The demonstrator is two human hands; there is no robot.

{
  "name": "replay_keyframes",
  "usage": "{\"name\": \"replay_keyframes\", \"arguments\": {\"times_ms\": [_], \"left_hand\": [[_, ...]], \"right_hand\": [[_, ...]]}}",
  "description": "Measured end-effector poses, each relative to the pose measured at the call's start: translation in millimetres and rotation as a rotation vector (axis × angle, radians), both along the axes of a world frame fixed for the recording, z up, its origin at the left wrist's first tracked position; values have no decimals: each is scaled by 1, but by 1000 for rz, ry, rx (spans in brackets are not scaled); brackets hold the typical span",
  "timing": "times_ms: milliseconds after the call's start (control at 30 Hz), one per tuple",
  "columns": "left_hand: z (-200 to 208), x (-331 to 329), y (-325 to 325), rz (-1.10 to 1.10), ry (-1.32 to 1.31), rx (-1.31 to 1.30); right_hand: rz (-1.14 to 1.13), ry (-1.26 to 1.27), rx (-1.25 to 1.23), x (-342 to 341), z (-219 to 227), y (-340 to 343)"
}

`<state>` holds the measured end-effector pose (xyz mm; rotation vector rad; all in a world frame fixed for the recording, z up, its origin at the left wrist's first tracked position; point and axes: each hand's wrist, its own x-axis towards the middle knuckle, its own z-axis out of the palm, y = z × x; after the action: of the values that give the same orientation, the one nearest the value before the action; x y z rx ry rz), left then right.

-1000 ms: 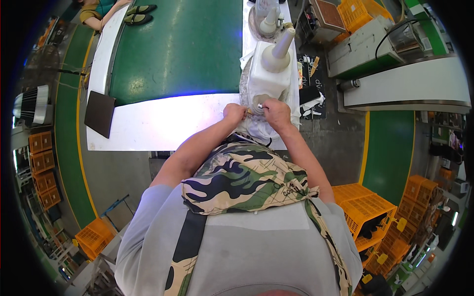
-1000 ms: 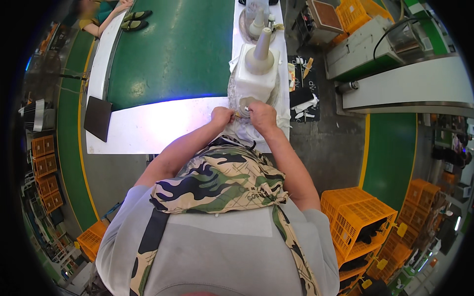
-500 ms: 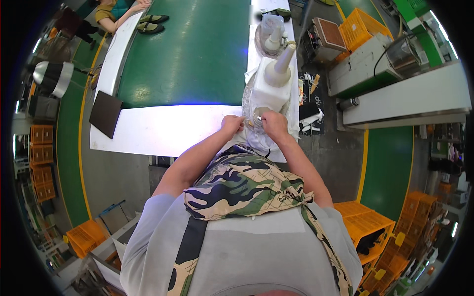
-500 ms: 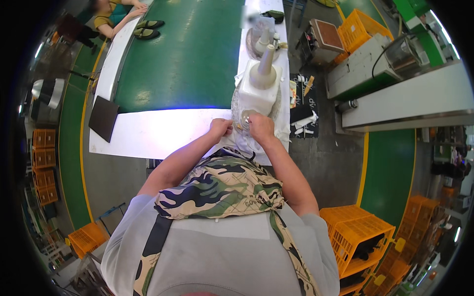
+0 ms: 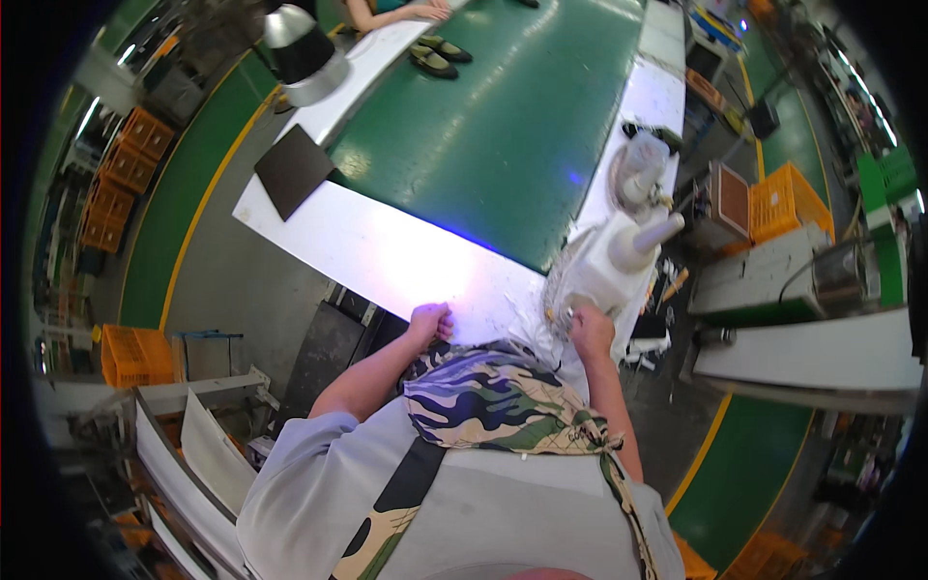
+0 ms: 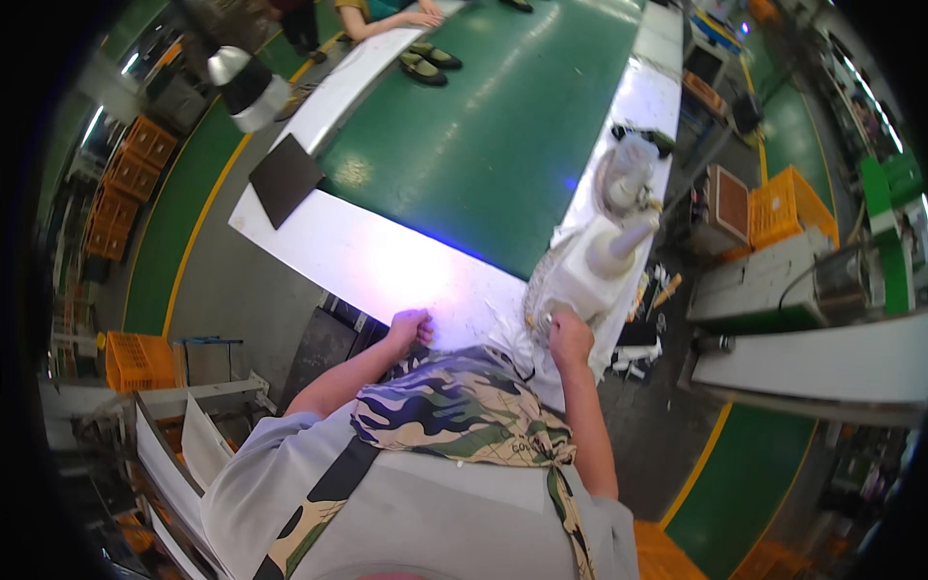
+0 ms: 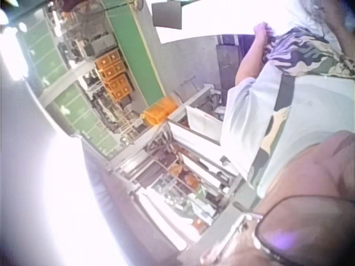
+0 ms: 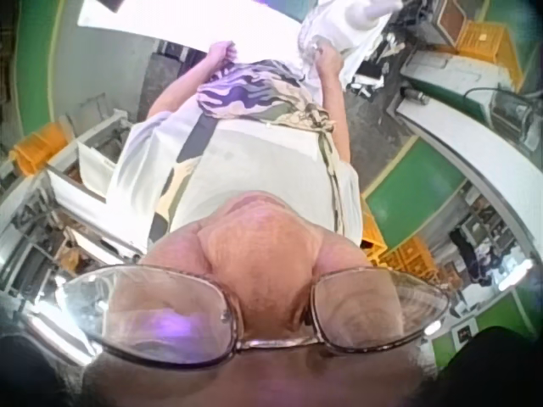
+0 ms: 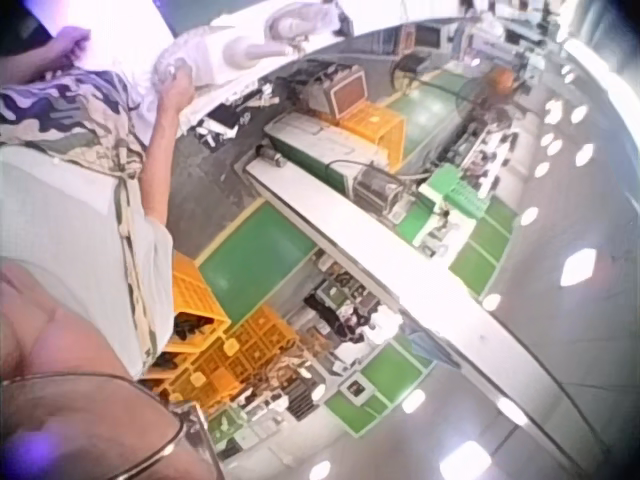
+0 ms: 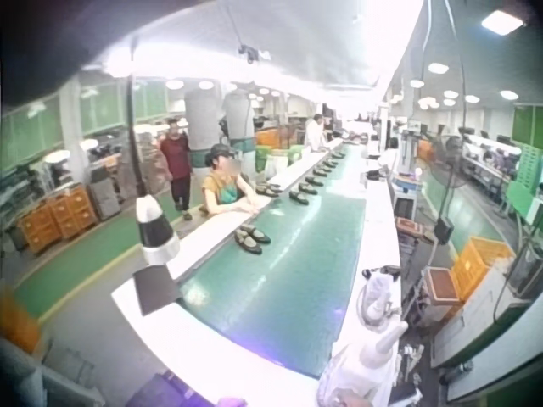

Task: Apply adhesive or primer to the edges of shoe soles using a cotton swab or applicator.

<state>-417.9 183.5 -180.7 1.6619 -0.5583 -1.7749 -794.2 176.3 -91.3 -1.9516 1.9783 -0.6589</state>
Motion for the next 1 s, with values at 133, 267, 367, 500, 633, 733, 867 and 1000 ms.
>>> {"name": "replay_keyframes", "arguments": {"times_ms": [133,267,367,500,633,733,867,1000], "left_hand": [[-2,3,4,38,25,-21],[-1,4,-16,26,-85,-153],[50,30,-48,220,-83,-367],[213,70,-106,432,-203,-860],[423,70,-122,350,-354,-1505],[525,55,-119,232,-461,-1750],[605,29,-135,120,-479,-1865],[662,8,-147,83,-410,-1814]], "right_hand": [[29,-7,-27,4,-6,1],[24,16,-36,-4,-15,8],[24,7,-95,-4,-27,11],[46,30,-69,-9,-30,12],[27,-16,-192,-18,-47,8],[5,-15,-147,-24,-73,-3],[-16,-51,-229,-18,-59,-2],[62,-62,51,-14,-28,2]]}}
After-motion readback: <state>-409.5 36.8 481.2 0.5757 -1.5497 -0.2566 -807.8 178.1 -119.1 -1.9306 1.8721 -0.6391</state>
